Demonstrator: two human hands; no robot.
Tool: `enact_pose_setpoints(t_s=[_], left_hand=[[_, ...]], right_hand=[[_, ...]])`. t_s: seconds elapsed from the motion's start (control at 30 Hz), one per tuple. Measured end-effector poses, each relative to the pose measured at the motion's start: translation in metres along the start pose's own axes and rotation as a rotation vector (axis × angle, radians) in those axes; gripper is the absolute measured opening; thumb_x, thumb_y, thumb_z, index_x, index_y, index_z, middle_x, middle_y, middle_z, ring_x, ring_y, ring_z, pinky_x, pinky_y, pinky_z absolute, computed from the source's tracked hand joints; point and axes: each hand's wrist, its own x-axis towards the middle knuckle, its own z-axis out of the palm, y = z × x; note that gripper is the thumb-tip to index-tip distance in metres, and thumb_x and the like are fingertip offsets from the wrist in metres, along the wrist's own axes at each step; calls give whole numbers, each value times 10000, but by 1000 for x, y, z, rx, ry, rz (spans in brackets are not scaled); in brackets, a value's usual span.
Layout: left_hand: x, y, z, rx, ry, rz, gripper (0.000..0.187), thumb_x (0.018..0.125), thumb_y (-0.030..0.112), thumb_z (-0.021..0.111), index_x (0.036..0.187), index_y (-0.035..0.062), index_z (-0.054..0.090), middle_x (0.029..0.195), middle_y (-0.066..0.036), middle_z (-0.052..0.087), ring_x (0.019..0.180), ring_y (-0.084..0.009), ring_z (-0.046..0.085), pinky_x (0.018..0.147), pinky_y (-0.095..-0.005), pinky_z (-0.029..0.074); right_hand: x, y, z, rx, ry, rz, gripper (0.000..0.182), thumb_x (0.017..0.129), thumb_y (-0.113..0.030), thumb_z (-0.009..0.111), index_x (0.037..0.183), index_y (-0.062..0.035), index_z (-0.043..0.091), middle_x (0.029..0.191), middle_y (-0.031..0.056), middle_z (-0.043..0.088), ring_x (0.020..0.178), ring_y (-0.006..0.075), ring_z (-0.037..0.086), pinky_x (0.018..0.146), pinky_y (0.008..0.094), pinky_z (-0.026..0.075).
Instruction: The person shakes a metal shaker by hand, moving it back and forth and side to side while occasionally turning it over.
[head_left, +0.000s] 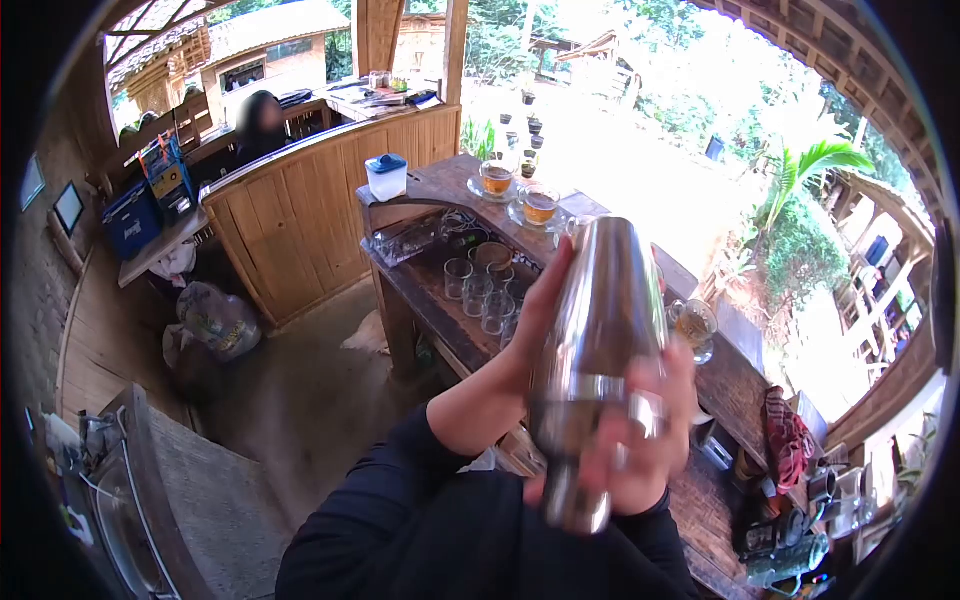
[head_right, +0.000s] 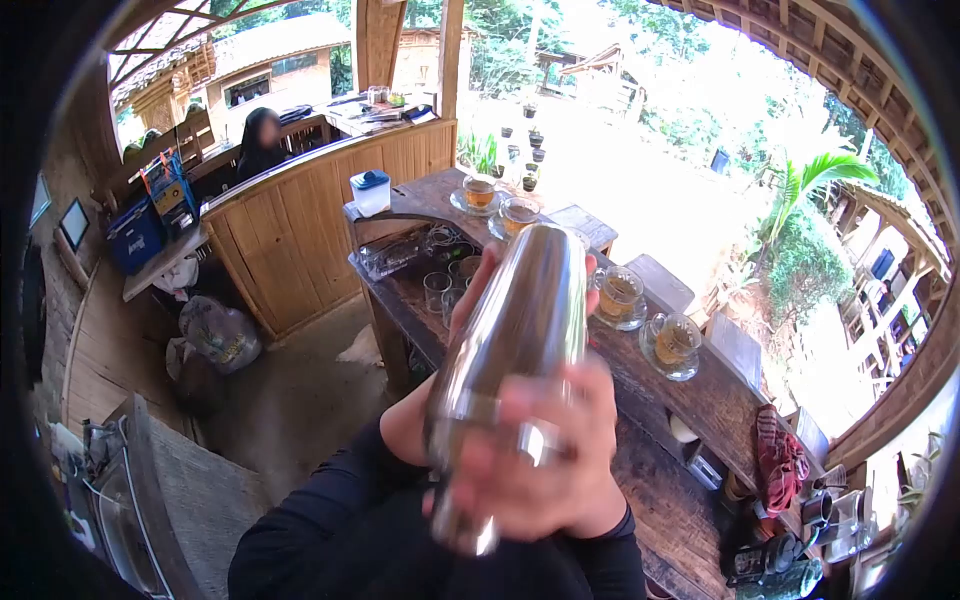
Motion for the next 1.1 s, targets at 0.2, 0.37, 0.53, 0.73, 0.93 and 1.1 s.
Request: enact_pose_setpoints(t_s=[0.2, 0.37, 0.53, 0.73, 0.93, 1.1], left_hand=[[-8, 8, -20, -157, 5, -25, 540, 986, 433, 329, 1314, 24, 459, 1230, -160, 569, 1119, -293, 568, 989, -437, 435], [-7, 16, -12, 24, 92, 8, 552, 969, 488, 381, 1237, 25, 519, 1152, -154, 604, 1009, -273, 619, 915, -402, 498], [-14, 9, -23, 10, 287, 121, 601, 946, 510, 418, 1262, 6, 500, 1208, -147, 575, 1072, -273, 586, 930, -422, 489], [-17, 18, -19, 333, 178, 62, 648, 946, 545, 394, 1349, 38, 396, 1236, -129, 547, 1114, -258, 560, 918, -405, 501], [-14, 18, -12, 38, 263, 19, 489, 990, 436, 367, 1232, 40, 522, 1113, -146, 625, 996, -277, 629, 890, -427, 512], [-8, 30, -37, -300, -103, -190, 541, 967, 487, 370, 1223, 37, 527, 1115, -137, 612, 998, -272, 627, 889, -424, 516]], right_hand=[[5, -13, 0, 104, 116, -10, 711, 683, -447, 777, 1185, 10, 568, 1239, 213, 541, 1115, 384, 550, 937, 466, 445], [14, -15, 5, 6, -36, -116, 322, 744, -294, 687, 983, -78, 692, 1102, 183, 626, 1070, 386, 571, 923, 513, 439], [28, -13, 7, 131, 73, 5, 416, 668, -255, 735, 1018, -42, 667, 1088, 161, 637, 1057, 376, 576, 942, 488, 435], [15, 1, 29, 139, 131, -285, 500, 689, -276, 742, 1117, -53, 610, 1126, 94, 635, 1020, 353, 600, 889, 465, 469], [22, 13, 28, 165, 115, -204, 533, 739, -381, 702, 1094, 1, 590, 1193, 161, 586, 1125, 327, 550, 962, 425, 426], [21, 15, 43, 120, 54, -62, 516, 742, -331, 725, 1129, -11, 606, 1183, 183, 586, 1122, 359, 546, 978, 454, 427]])
